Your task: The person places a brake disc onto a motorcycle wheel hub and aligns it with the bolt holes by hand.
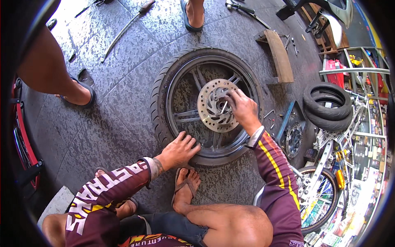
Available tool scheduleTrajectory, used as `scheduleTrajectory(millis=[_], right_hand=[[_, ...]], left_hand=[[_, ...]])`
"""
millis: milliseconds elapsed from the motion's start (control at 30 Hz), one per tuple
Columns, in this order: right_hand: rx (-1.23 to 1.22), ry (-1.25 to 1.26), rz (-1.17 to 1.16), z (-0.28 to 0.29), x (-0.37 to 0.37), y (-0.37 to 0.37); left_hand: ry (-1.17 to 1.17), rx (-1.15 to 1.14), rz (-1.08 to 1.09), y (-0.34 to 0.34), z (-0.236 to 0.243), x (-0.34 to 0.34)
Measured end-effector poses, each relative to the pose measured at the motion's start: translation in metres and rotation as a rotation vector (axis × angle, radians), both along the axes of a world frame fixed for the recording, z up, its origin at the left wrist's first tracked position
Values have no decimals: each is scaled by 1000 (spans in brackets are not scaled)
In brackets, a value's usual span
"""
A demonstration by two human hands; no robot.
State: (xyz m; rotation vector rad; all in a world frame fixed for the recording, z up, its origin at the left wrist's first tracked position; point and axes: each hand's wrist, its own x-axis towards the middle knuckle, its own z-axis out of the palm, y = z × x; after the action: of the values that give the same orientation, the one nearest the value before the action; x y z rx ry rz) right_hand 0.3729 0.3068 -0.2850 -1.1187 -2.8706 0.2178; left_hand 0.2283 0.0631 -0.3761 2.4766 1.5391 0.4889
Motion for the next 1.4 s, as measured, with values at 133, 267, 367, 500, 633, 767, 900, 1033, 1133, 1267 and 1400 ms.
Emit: scheduleTrajectory(millis=[133,267,367,500,633,767,900,1033,1133,1267,1400], right_hand=[[4,-61,93,13,31,-8],[-99,-205,-1,4,57,-37],[-162,-129,-52,-4,48,-78],[-340,-46,-144,-20,-8,-117],[-364,60,89,12,-57,-116],[-245,-19,337,49,-49,-89],[-28,-142,639,34,-23,-57],[-118,-259,818,30,-52,-39],[-230,-273,847,21,-57,-31],[-74,-161,671,2,-60,-5],[-127,-61,318,-5,-39,33]], left_hand=[[-23,-46,-2,-2,5,-2],[26,-5,-22,-1,3,-1],[-5,-66,-30,0,9,-4],[76,-94,-36,-3,-1,-1],[-64,-38,-20,-2,3,-3],[9,-127,-32,-2,7,-3],[-28,-61,-17,-2,6,-1],[-18,-66,-21,-1,7,-2],[-9,-89,-33,0,10,-1],[33,-34,-14,-1,-1,0],[34,-39,-15,-3,2,-2]])
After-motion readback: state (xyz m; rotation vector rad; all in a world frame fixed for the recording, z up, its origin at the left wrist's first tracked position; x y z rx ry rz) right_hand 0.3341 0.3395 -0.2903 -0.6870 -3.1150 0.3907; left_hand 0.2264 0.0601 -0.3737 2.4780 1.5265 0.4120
